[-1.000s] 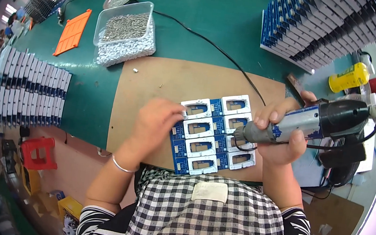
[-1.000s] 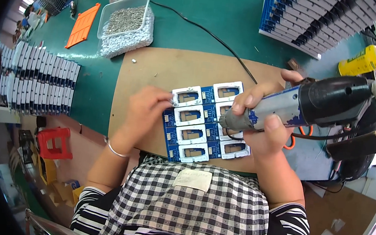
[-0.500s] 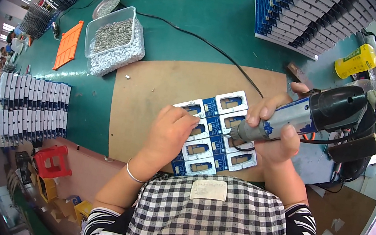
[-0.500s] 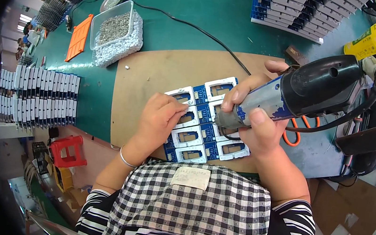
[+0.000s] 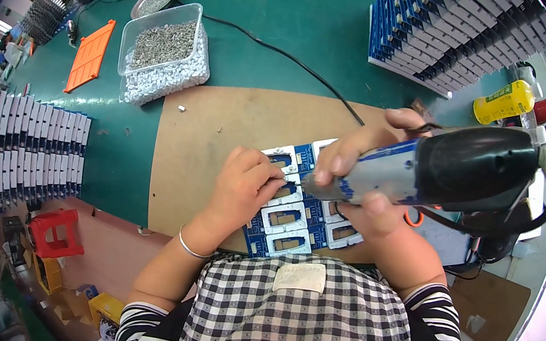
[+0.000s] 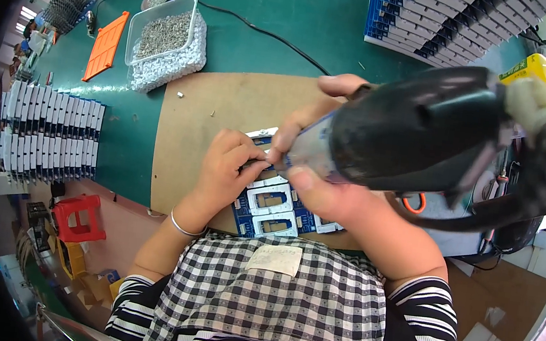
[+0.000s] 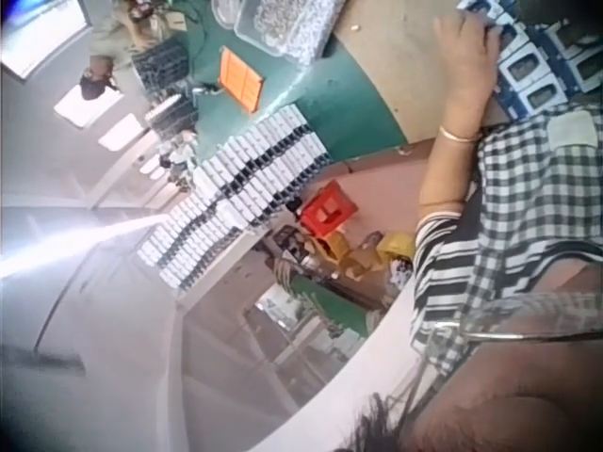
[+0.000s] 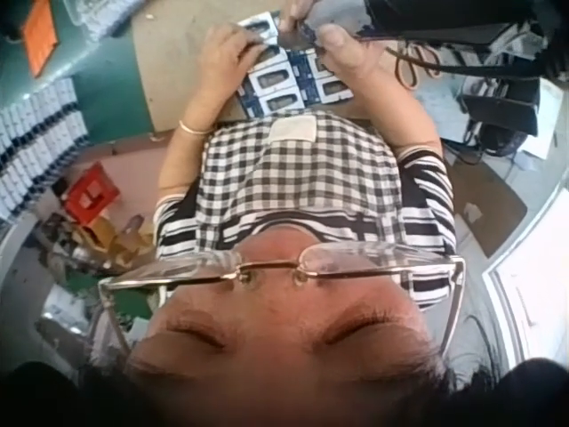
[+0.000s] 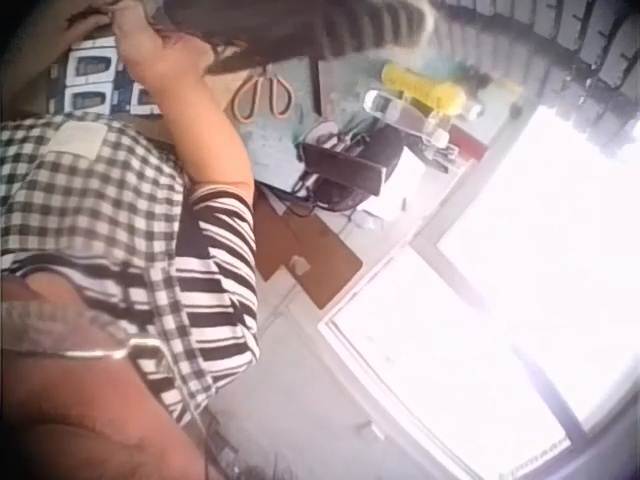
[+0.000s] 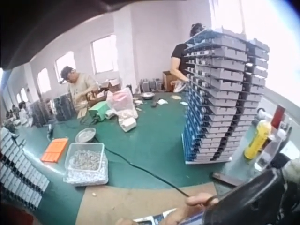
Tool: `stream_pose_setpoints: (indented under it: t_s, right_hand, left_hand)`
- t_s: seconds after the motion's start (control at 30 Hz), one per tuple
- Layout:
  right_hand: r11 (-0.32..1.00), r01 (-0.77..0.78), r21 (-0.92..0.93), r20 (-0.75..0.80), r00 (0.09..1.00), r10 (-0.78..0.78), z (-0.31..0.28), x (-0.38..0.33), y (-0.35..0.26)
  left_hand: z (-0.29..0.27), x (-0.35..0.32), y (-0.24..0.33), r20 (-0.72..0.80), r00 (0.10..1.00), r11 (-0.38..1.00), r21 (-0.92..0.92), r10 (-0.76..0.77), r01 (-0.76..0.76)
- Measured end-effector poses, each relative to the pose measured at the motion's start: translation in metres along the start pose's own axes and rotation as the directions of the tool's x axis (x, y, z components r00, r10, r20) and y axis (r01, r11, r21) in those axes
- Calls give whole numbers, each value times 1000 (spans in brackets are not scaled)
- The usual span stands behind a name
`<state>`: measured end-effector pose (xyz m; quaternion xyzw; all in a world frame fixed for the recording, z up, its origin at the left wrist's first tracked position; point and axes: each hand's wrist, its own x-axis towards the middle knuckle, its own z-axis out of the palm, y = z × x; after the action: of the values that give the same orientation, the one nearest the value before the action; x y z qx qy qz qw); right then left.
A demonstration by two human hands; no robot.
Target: The person assembles electronic units by inserting plastic spacers and screws into circuit board units, then fastens them with an electric screwdriver.
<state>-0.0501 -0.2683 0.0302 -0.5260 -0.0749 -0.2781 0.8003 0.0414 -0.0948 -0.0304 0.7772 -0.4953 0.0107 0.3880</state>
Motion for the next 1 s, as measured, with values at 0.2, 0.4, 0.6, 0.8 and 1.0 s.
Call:
stream_pose_setpoints:
  t_s: [0.2,0.4,0.6,0.8,1.0]
  right_hand:
    - [963,-210,-171,96,969,228,11,5,-6]
    - [962,-172,-214,123,972,201,17,10,-7]
    - [964,-100,-246,189,971,149,18,11,1]
    - [924,151,-352,271,961,-54,20,16,21]
    - [913,181,-364,352,935,-45,23,20,29]
  left_hand:
    - [4,-1,-4,-65,997,998,-43,39,-42]
    - [5,-1,-5,-64,997,998,-54,40,-44]
    - [6,-1,-7,-81,995,997,-51,50,-55]
    - [0,2,2,-93,995,999,-14,42,-43]
    - [7,-6,-6,-78,997,990,-142,6,-17]
